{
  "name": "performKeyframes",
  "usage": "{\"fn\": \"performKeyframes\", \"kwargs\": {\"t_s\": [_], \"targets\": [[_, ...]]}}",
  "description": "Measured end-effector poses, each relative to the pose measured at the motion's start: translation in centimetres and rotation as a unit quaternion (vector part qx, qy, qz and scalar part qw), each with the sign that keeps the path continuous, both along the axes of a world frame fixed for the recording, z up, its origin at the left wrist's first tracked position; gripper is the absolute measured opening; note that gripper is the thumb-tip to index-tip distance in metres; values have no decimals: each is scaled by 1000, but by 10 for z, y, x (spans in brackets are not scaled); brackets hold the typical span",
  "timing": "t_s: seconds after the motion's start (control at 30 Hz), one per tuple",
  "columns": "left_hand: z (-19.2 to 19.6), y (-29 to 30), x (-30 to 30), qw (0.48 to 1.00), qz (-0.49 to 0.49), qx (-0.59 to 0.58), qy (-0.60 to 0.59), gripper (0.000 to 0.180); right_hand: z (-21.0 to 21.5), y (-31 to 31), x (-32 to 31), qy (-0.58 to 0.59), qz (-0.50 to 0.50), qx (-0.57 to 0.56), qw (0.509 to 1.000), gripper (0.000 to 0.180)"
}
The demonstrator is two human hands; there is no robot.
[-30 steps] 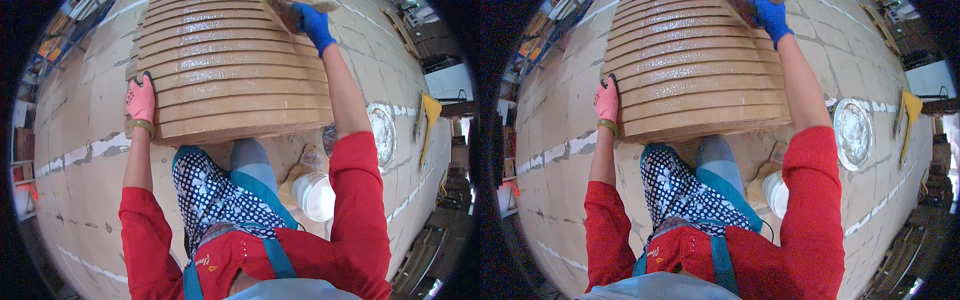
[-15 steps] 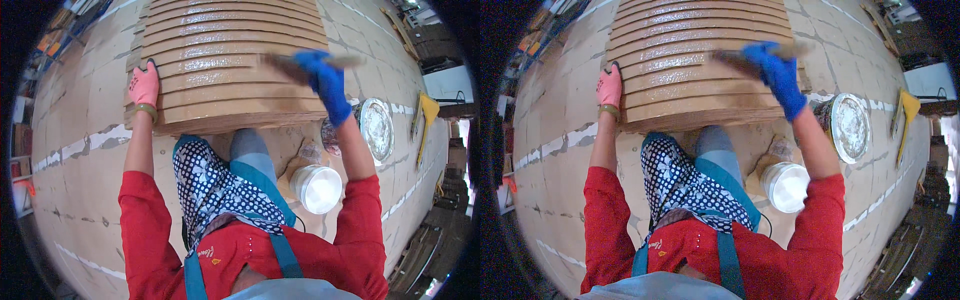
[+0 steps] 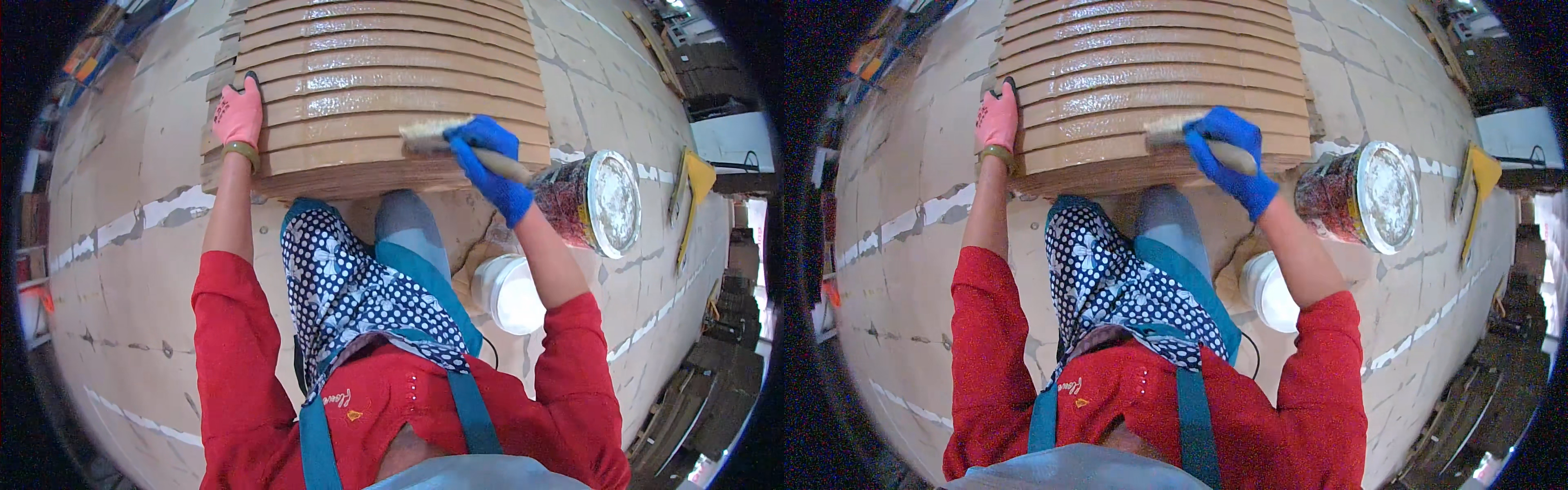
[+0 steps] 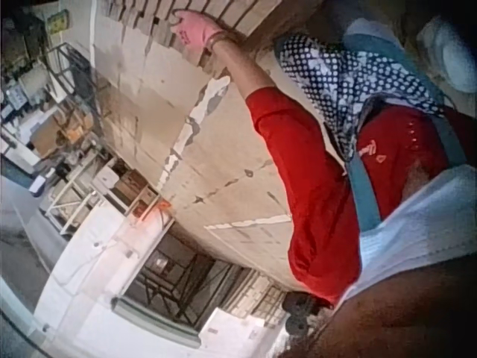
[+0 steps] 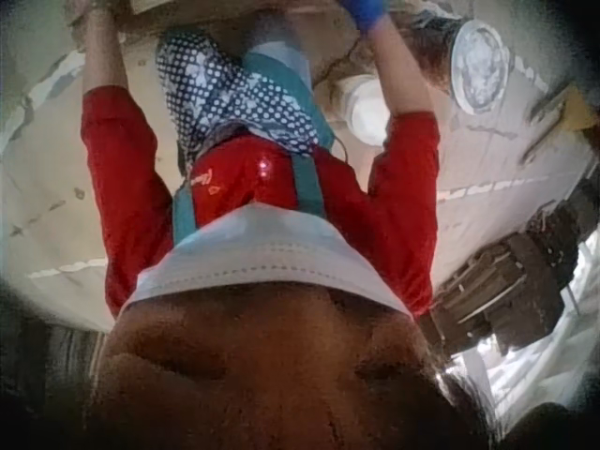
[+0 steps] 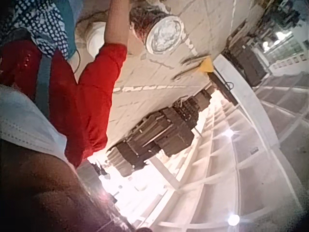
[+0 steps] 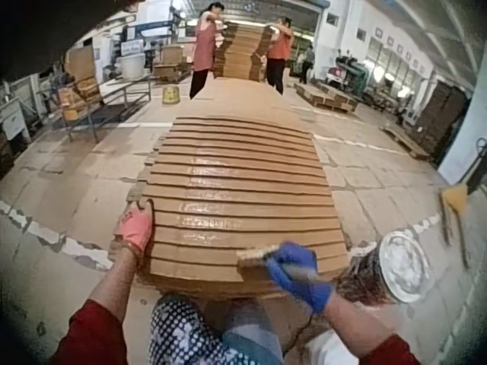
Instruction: Applying glue to curved wooden or cardboard slats using a brush in a factory setting.
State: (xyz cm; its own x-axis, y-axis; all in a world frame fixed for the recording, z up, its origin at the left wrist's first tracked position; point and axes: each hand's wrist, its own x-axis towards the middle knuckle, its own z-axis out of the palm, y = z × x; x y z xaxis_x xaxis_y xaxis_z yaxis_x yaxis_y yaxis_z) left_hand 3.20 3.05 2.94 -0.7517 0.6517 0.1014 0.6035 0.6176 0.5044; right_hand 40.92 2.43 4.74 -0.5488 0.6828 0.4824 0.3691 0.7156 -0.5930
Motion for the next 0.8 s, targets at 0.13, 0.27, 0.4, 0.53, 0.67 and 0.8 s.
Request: {"fn": "performKeyframes", "kwargs": {"t_s": [0.13,0.27,0.4,0.53,0.67,0.8], "targets": [[4,1,4,1000,-2,8,10,66,18,-5,30,130,16,-220,967,7],[-3,1,1,999,-7,22,25,66,38,29,30,327,10,-248,912,9],[-12,10,-2,999,-9,23,24,67,-8,23,27,235,-126,-66,961,7],[-3,-1,-6,999,5,11,31,65,-24,-55,-7,128,-183,15,975,6],[-10,-1,-8,999,13,25,36,63,-8,-75,-39,287,-70,-143,945,5],[-3,-1,2,1000,14,10,18,62,6,-66,-82,160,-161,26,973,1]]}}
